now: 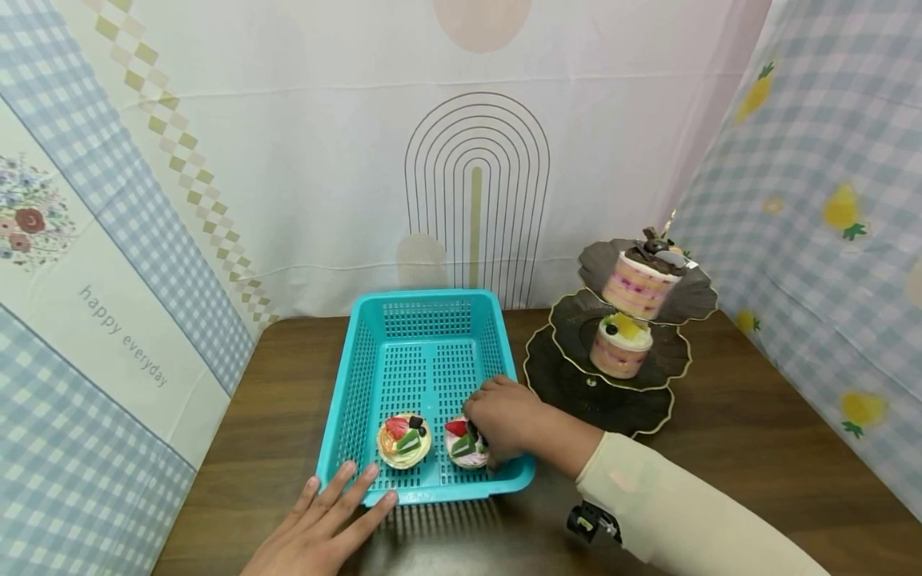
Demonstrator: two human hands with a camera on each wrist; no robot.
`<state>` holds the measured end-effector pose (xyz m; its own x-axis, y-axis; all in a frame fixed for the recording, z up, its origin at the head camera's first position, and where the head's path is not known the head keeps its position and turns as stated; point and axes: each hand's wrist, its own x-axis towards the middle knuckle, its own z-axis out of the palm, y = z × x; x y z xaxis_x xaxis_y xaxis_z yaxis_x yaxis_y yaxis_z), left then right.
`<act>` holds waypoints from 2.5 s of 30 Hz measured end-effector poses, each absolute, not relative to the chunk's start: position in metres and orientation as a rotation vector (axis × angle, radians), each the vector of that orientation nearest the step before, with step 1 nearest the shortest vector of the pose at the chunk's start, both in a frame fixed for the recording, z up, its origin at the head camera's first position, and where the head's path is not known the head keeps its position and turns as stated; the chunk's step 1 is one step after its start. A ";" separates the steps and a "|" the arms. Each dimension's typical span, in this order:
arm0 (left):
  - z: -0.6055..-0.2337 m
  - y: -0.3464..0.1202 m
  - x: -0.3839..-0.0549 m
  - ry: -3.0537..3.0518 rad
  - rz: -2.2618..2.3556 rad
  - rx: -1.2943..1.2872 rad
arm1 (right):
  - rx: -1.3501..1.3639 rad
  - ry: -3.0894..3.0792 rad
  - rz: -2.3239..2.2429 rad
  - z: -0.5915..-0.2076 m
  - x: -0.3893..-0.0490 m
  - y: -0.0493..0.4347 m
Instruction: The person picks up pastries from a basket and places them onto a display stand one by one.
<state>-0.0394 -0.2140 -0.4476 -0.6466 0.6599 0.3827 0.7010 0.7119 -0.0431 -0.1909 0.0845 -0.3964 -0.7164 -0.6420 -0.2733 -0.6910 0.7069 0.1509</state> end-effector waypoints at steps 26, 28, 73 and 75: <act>-0.448 -0.214 -0.038 -2.545 -0.173 -1.056 | -1.163 2.856 0.046 -0.408 -0.193 0.083; -0.448 -0.214 -0.038 -2.543 -0.165 -1.053 | -1.167 2.856 -0.053 -0.407 -0.194 0.084; -0.449 -0.213 -0.039 -2.551 -0.163 -1.059 | -0.734 2.810 -1.334 -0.399 -0.169 0.181; -0.449 -0.214 -0.039 -2.554 -0.167 -1.060 | -0.723 2.828 -1.330 -0.400 -0.166 0.187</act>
<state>-0.0393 -0.2135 -0.4488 -0.6492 0.6596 0.3787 0.7033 0.7102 -0.0314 -0.1661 0.1867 -0.3997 -0.8963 -0.3696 0.2449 -0.4243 0.5548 -0.7156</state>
